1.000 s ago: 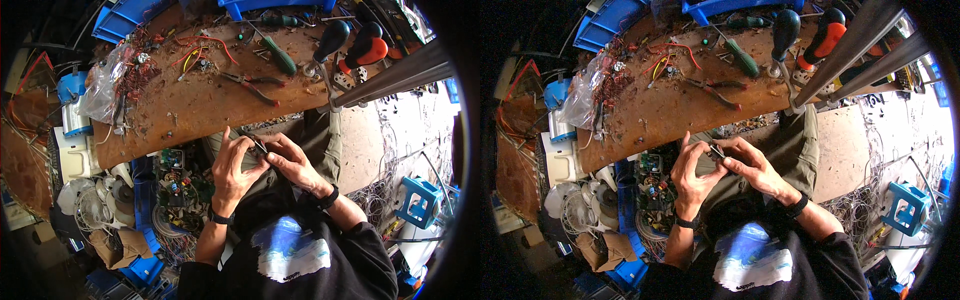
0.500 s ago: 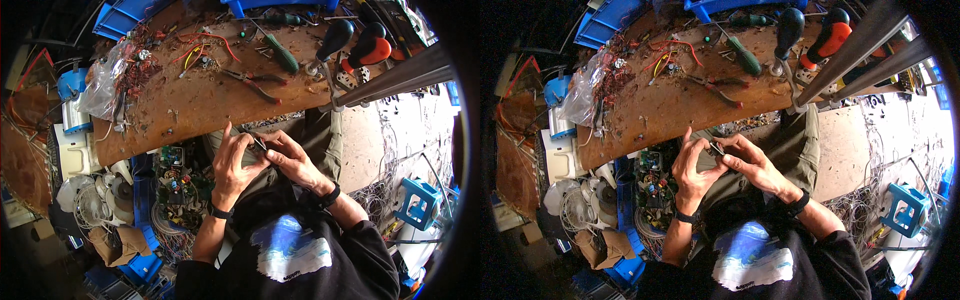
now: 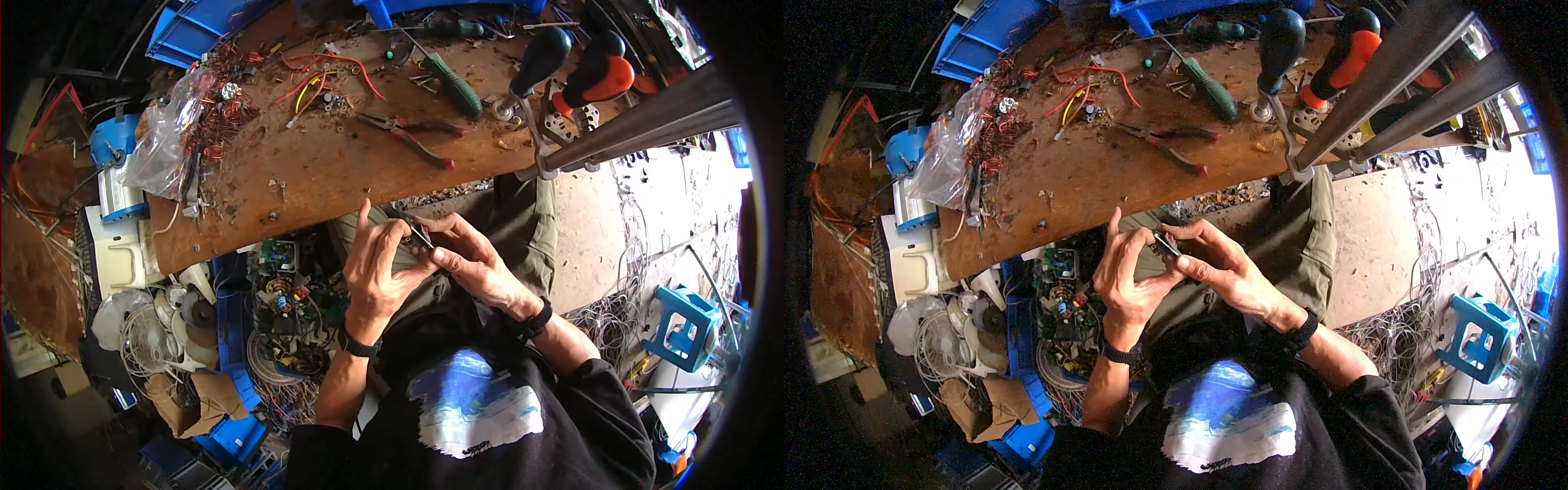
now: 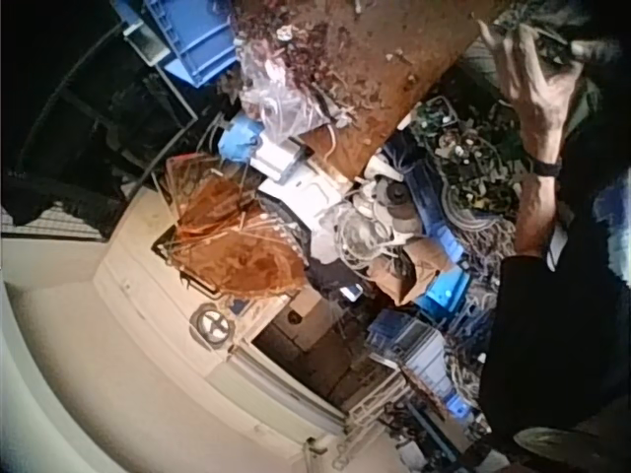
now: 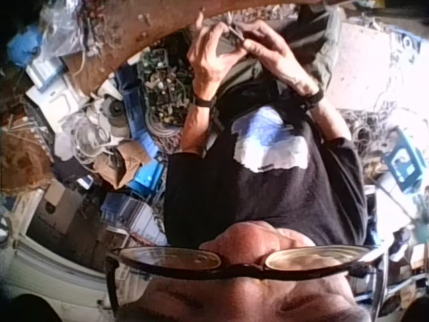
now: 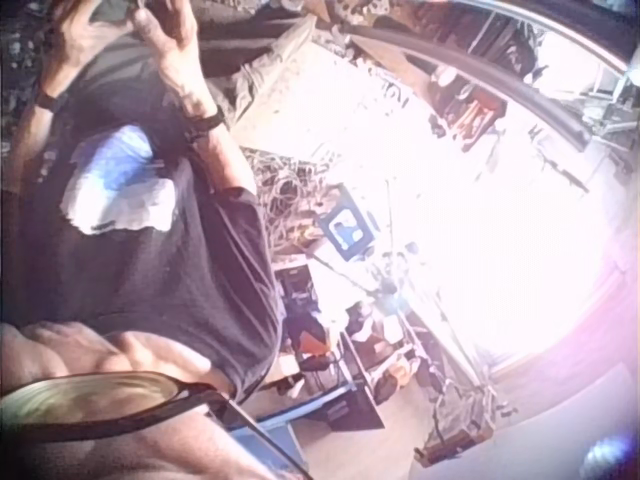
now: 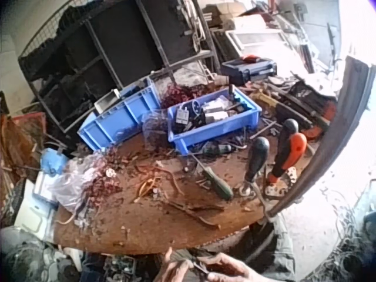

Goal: The person holds a small black electronic component with wires, manipulating it with both hands. They use a screwdriver to adjust internal parts of the device while seated at a cluttered workbench filled with tools and electronic scraps.

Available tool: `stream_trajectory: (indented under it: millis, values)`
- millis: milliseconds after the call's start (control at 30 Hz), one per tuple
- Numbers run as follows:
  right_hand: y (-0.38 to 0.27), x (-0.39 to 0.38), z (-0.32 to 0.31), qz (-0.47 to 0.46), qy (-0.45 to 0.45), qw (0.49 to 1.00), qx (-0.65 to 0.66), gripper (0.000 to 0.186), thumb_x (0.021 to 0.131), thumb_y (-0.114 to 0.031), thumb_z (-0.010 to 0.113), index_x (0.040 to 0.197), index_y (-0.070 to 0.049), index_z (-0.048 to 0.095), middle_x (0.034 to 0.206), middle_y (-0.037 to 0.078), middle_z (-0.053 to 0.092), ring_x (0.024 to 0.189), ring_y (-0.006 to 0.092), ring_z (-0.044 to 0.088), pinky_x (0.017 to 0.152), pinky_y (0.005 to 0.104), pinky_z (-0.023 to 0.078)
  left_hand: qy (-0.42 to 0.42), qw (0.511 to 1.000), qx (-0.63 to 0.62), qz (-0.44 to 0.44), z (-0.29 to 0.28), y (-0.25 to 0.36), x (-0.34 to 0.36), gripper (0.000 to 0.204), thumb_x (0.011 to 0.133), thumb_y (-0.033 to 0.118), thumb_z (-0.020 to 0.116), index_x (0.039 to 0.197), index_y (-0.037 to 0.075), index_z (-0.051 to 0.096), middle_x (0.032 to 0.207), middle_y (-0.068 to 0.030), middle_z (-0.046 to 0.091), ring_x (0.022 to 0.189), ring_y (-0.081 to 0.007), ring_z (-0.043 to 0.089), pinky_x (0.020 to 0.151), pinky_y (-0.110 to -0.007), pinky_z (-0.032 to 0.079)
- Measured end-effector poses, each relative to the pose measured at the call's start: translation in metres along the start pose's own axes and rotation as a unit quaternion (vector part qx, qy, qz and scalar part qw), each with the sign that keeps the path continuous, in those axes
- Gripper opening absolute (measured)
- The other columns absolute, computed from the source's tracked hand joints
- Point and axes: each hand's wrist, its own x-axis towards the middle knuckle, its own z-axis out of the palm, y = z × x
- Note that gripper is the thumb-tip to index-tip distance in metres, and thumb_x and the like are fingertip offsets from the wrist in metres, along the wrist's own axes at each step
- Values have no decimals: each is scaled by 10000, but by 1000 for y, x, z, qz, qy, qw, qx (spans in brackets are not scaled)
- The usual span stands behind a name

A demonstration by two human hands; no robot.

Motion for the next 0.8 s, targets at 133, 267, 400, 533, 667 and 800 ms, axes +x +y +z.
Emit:
stream_trajectory:
  millis: [133,267,400,533,667,800]
  values:
    - [-9,-1,0,-7,-26,999,-41,471,1061,-158,671,1483,-45,494,1471,75,571,1352,158,519,1138,354,437,5,999,-36,4,-2,1,2,482,759,117,920,1144,-7,657,993,-102,700,921,-293,728,1129,-635,487]
    - [-14,1,4,-28,6,1000,10,511,1046,-164,691,1492,-36,476,1435,102,587,1348,187,522,1175,379,391,-16,993,-108,-40,-2,5,8,461,749,61,913,1141,33,673,1062,-102,720,1011,-293,727,1150,-606,475]
    - [-14,0,0,-29,26,999,-11,479,1082,-210,639,1493,-28,474,1438,110,583,1353,185,515,1160,361,399,-50,986,-133,-82,-4,10,10,459,778,7,881,1202,52,711,1160,-97,732,1077,-293,716,1166,-559,472]
    - [-10,1,8,-70,61,995,-37,437,1126,-211,553,1507,-11,474,1402,100,593,1287,163,545,1124,346,423,-50,986,-114,-111,1,17,7,466,801,20,869,1243,47,725,1176,-101,733,1100,-310,715,1154,-566,481]
    - [-8,1,7,-89,62,989,-100,423,1133,-230,545,1491,-10,494,1314,73,609,1222,130,546,1067,305,450,-31,988,-102,-109,4,22,8,433,813,15,854,1227,34,728,1166,-116,741,1093,-324,722,1149,-584,479]
    - [-1,-1,10,-119,92,980,-129,421,1131,-234,548,1484,-10,500,1338,79,611,1251,134,542,1080,308,442,-9,989,-107,-101,11,20,3,407,825,-2,838,1216,34,730,1138,-120,751,1074,-324,731,1145,-585,484]
